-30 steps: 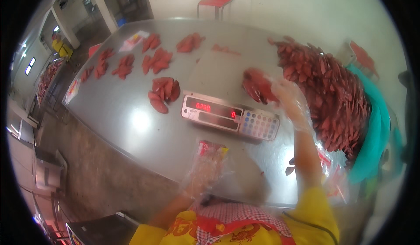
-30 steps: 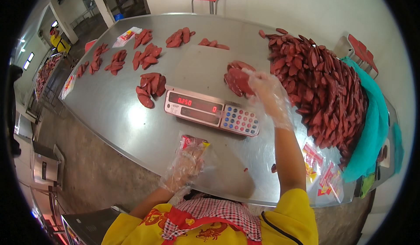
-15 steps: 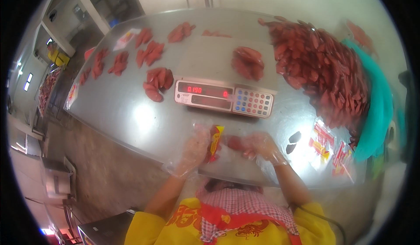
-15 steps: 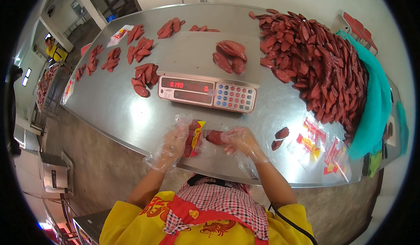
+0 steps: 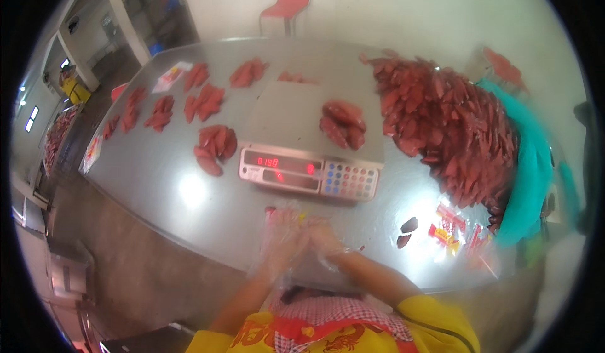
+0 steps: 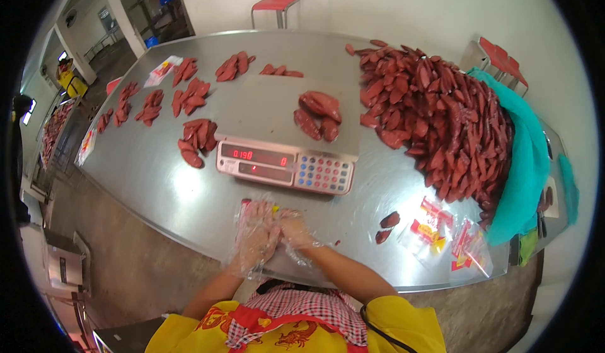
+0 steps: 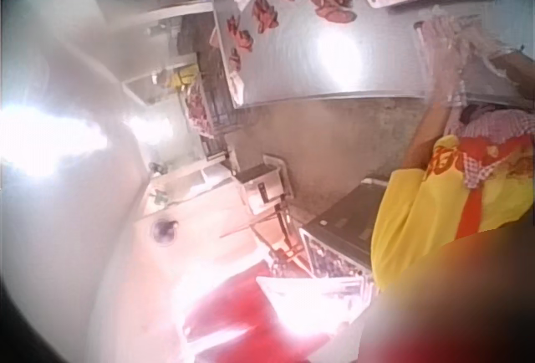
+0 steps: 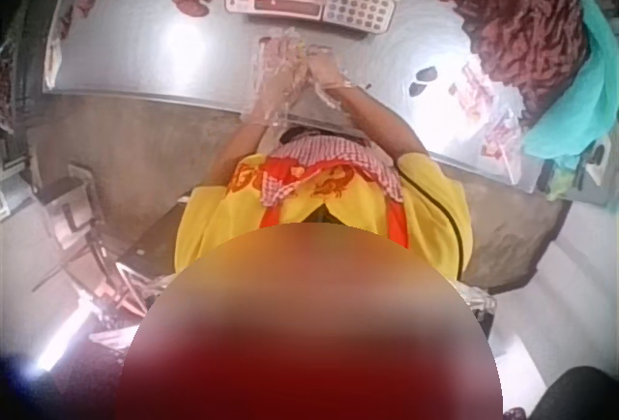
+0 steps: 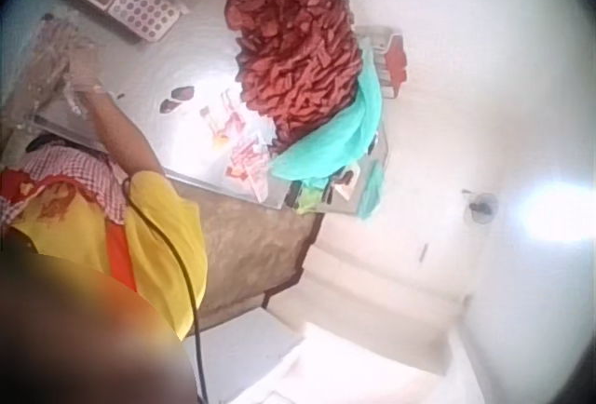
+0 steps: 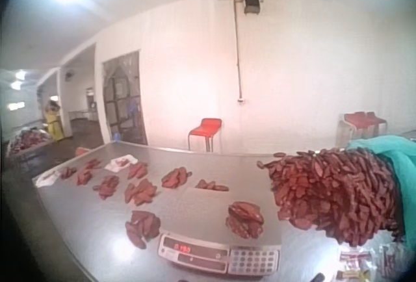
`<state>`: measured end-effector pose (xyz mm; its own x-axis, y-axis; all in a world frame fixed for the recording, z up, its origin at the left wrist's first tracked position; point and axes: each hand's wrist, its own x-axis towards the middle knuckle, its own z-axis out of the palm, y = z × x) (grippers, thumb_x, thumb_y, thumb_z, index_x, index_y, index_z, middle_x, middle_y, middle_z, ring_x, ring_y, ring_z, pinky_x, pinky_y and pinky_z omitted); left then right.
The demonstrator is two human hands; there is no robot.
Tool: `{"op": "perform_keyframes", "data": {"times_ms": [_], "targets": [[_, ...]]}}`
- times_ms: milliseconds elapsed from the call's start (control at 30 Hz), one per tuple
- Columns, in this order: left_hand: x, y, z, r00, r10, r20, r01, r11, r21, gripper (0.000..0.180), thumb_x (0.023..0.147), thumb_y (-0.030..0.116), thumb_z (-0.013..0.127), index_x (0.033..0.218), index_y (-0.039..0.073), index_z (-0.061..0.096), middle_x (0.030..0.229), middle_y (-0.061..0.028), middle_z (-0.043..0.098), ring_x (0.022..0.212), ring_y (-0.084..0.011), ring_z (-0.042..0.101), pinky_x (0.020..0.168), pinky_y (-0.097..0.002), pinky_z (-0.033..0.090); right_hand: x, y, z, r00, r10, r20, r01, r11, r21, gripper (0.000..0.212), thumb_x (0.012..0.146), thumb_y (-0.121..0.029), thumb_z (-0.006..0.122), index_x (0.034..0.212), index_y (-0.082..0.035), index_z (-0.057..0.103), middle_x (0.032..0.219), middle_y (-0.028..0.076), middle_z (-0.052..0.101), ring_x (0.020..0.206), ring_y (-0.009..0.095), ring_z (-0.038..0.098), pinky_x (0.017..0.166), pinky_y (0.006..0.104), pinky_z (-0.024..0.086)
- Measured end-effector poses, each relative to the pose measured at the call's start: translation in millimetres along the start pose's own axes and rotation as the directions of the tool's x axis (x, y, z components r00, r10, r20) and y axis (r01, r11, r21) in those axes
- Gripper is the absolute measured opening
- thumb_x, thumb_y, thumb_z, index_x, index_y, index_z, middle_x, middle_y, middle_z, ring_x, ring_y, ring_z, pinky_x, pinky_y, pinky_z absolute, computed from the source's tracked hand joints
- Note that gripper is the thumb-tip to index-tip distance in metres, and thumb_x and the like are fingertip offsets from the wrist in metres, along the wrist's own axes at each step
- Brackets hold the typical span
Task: The person repeatedly scoops red meat pieces from a large pile on a stainless steel table, places them on a digital scale, and then transfers them into clear plastic bags. The process is repeated multiple times to create several packaged portions.
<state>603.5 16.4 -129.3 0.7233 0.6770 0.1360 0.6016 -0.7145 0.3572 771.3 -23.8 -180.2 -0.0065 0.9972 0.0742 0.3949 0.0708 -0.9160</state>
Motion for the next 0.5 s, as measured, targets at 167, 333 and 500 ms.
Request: {"op": "perform_keyframes", "data": {"times_ms": [167, 333, 500], "targets": [[0.7, 5.4, -10.1, 0.996, -0.04, 0.084, 0.048, 0.995, -0.091, 0.077, 0.099, 0.043, 0.047, 0.15, -0.014, 0.037, 0.157, -0.0346, 0.036, 0.15, -0.05, 0.026, 0.127, -0.054, 0.012, 19.0, -30.6, -67.1, 0.849, -0.348, 0.399, 0.435, 0.887, -0.152, 0.026, 0.088, -0.024, 0.075, 0.11, -0.011, 0.073, 0.101, 0.014, 0.068, 0.101, 0.031, 0.065, 0.093, 0.0418, 0.051], [4.9, 11.8, -16.4, 0.99, -0.067, 0.127, 0.067, 0.998, 0.002, 0.084, 0.095, 0.045, 0.056, 0.15, -0.015, 0.037, 0.155, -0.0355, 0.038, 0.149, -0.0503, 0.028, 0.127, -0.0535, 0.013, 85.3, -75.8, -197.9, 0.987, 0.089, -0.13, -0.089, 0.996, 0.001, 0.03, 0.097, -0.029, 0.068, 0.116, -0.006, 0.069, 0.106, 0.005, 0.072, 0.094, 0.018, 0.068, 0.085, 0.0365, 0.056], [1.0, 15.1, -27.2, 0.994, -0.035, 0.104, 0.035, 0.999, 0.003, 0.086, 0.092, 0.046, 0.062, 0.15, -0.014, 0.038, 0.156, -0.0345, 0.037, 0.149, -0.0495, 0.028, 0.127, -0.0532, 0.013, 145.0, -86.5, -254.1, 0.961, -0.081, -0.265, -0.038, 0.909, -0.415, 0.04, 0.091, -0.028, 0.07, 0.123, -0.005, 0.069, 0.107, 0.02, 0.072, 0.101, 0.034, 0.07, 0.086, 0.0428, 0.054]]}}
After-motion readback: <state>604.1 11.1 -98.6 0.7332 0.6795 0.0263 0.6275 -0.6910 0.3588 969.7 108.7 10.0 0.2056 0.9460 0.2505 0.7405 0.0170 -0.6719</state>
